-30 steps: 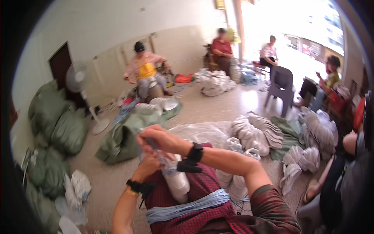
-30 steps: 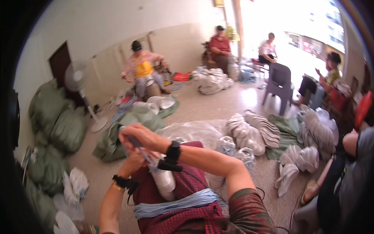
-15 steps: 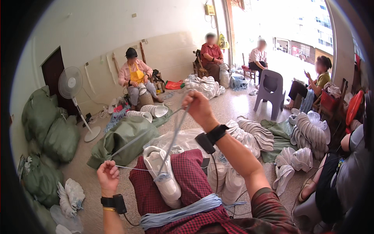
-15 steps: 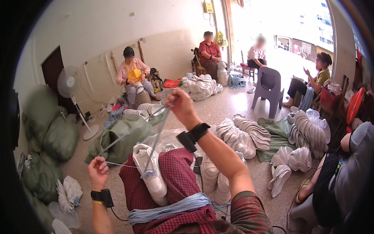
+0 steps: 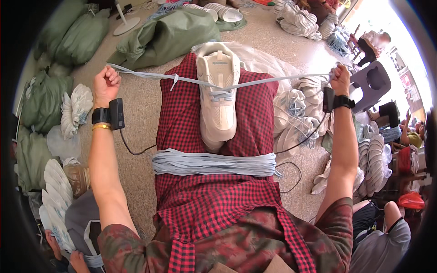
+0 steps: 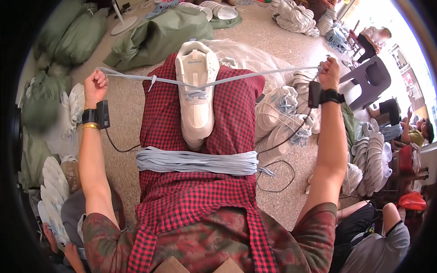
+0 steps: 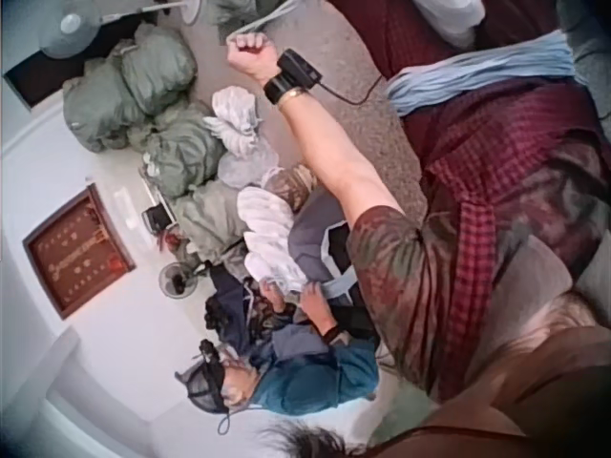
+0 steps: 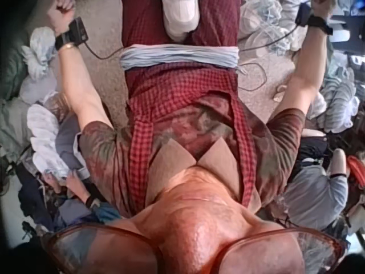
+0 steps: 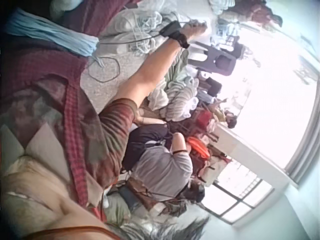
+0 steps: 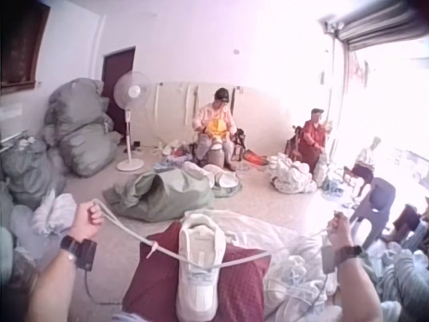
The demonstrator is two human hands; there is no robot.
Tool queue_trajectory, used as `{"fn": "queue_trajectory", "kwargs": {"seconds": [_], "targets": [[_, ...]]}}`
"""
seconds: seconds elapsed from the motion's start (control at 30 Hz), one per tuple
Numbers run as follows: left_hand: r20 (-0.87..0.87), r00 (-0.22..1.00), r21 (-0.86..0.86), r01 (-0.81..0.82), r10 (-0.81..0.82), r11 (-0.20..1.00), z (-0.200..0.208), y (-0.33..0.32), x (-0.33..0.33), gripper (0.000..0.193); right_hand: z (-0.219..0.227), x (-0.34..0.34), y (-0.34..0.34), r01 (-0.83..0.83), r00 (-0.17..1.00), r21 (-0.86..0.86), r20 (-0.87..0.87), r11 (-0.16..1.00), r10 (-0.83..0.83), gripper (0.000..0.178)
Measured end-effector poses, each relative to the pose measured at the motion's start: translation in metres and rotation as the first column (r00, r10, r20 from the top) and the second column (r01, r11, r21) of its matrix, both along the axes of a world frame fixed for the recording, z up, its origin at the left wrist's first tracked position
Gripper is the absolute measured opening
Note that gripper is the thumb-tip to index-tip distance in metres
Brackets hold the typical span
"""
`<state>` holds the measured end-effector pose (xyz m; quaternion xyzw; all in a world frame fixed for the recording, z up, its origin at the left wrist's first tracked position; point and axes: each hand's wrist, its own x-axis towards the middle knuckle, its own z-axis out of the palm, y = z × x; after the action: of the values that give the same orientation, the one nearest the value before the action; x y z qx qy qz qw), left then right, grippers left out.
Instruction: Insert and thread laces through the eyelets of a shoe.
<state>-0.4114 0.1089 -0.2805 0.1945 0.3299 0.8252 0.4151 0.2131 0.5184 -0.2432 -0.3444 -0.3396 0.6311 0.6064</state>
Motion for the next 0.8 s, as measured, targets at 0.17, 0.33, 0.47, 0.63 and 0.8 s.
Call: {"fn": "queue_trajectory", "kwargs": {"seconds": [0.17,0.33,0.47,0.63,0.8], "targets": [[-0.222,0.974,-0.373,-0.041,-0.047,0.927,-0.045,0.004,0.029,0.021,-0.041,-0.025,-0.043,-0.290,0.791,-0.067,0.545,0.955,0.278,0.016],[-0.782,0.550,-0.615,-0.608,-0.292,0.502,-0.025,0.007,0.088,0.027,-0.044,-0.072,-0.081,-0.542,0.356,0.442,0.891,0.715,-0.281,0.031],[-0.978,0.202,-0.055,-0.501,0.054,0.864,0.017,0.014,0.204,0.011,0.017,-0.145,-0.205,-0.721,0.474,0.479,0.868,0.501,-0.147,0.010],[-0.977,0.206,-0.104,-0.236,-0.055,0.966,0.027,0.031,0.276,0.008,0.017,-0.169,-0.243,-0.821,0.481,0.537,0.833,0.194,-0.273,0.011],[-0.934,0.330,-0.224,-0.248,-0.135,0.943,0.022,0.047,0.281,0.012,0.016,-0.178,-0.238,-0.856,0.456,0.502,0.847,0.126,-0.273,0.012]]}}
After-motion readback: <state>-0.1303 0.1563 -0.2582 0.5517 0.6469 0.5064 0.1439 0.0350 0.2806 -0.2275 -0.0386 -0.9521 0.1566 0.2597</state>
